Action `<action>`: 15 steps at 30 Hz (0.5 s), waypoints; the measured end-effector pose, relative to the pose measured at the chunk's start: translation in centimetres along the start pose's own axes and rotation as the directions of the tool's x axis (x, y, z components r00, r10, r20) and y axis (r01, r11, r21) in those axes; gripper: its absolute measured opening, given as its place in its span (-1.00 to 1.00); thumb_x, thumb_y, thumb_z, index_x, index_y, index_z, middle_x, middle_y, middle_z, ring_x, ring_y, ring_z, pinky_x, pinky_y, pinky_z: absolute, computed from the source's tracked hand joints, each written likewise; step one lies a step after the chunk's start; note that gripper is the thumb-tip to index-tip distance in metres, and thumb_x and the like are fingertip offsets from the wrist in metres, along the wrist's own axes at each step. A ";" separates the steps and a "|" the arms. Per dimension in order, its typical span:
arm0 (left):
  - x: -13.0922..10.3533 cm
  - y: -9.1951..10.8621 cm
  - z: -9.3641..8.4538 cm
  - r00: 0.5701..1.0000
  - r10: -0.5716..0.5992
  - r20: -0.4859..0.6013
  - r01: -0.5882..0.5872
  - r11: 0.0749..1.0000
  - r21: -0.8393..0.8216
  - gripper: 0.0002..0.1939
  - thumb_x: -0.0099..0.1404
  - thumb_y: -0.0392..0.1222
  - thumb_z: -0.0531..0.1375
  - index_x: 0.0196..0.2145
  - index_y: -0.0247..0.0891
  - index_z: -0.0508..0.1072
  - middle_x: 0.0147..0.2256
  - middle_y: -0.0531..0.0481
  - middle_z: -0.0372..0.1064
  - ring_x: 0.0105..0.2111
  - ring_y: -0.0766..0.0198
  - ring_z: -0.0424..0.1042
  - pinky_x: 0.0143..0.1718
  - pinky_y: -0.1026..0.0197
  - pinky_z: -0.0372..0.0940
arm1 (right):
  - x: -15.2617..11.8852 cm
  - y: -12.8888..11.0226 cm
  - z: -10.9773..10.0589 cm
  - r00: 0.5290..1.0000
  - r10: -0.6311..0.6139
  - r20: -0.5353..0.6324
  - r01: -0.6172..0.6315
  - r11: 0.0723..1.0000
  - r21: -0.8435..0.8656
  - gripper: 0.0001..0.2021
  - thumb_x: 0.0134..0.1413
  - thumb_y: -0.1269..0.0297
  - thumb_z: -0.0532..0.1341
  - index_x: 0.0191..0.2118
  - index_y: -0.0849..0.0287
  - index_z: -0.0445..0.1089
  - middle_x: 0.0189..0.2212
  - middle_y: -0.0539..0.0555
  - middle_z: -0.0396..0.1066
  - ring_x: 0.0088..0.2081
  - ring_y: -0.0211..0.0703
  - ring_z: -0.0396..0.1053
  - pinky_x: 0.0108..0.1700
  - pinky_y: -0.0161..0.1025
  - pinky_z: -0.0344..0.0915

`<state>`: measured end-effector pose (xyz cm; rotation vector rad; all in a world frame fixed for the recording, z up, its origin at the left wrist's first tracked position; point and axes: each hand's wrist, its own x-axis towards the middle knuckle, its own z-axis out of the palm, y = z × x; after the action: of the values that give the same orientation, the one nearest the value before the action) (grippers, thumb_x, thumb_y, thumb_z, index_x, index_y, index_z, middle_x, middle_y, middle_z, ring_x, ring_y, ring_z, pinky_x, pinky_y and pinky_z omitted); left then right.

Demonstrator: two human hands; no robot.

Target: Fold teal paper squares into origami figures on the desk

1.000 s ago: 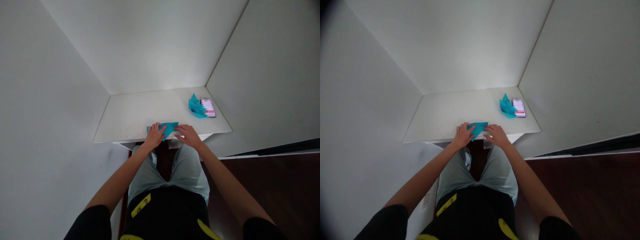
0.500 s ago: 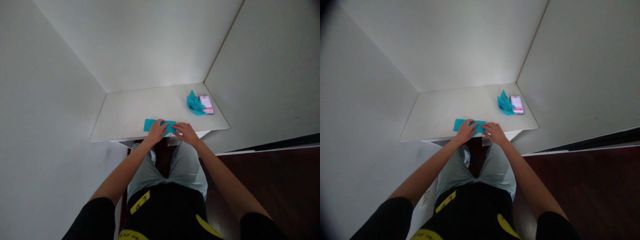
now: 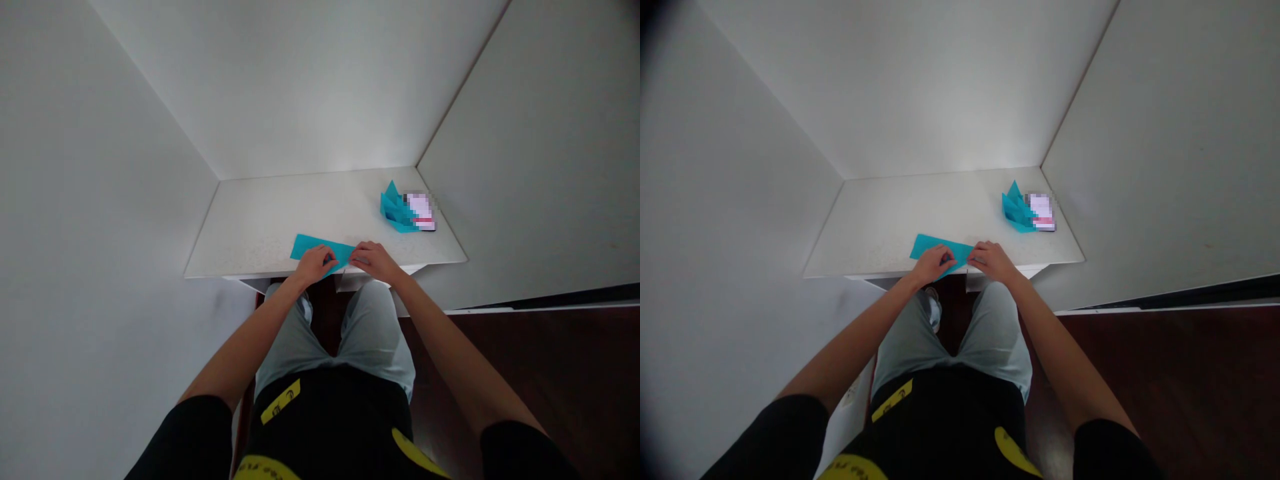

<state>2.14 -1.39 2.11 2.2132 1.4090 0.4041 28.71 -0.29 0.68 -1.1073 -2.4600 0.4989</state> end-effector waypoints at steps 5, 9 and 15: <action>0.1 0.0 0.2 1.000 -0.002 -0.010 0.002 1.000 0.002 -0.85 0.46 -0.07 0.33 -0.17 -0.19 0.58 -0.22 -0.02 0.49 -0.21 0.16 0.46 -0.08 0.11 0.35 | 1.8 -0.5 0.8 0.991 0.133 0.005 -0.133 0.990 -0.047 -0.80 0.43 0.12 0.26 -0.08 0.00 0.65 -0.10 0.14 0.55 -0.07 0.04 0.46 -0.02 -0.05 0.28; 0.0 0.2 0.2 1.000 -0.004 -0.023 0.004 1.000 0.006 -0.83 0.47 -0.04 0.32 -0.17 -0.18 0.58 -0.21 -0.03 0.50 -0.20 0.16 0.48 -0.06 0.11 0.37 | 2.1 -2.1 1.2 0.970 0.215 -0.115 -0.232 0.959 -0.162 -0.75 0.47 0.08 0.20 -0.02 0.04 0.60 -0.12 0.19 0.55 -0.06 0.12 0.44 -0.03 -0.01 0.26; 0.0 0.4 0.5 0.998 -0.019 -0.053 0.019 1.000 0.003 -0.84 0.48 -0.06 0.31 -0.16 -0.20 0.57 -0.21 -0.05 0.51 -0.19 0.15 0.48 -0.09 0.10 0.37 | -1.9 -6.4 2.6 0.927 0.192 -0.323 -0.254 0.954 -0.162 -0.68 0.57 0.07 0.09 0.01 0.05 0.56 -0.02 0.20 0.59 0.02 0.10 0.47 0.08 0.01 0.27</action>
<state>2.65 -1.69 1.89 2.2050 1.4587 0.4575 24.58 -6.14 1.02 -1.4406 -2.1605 0.1271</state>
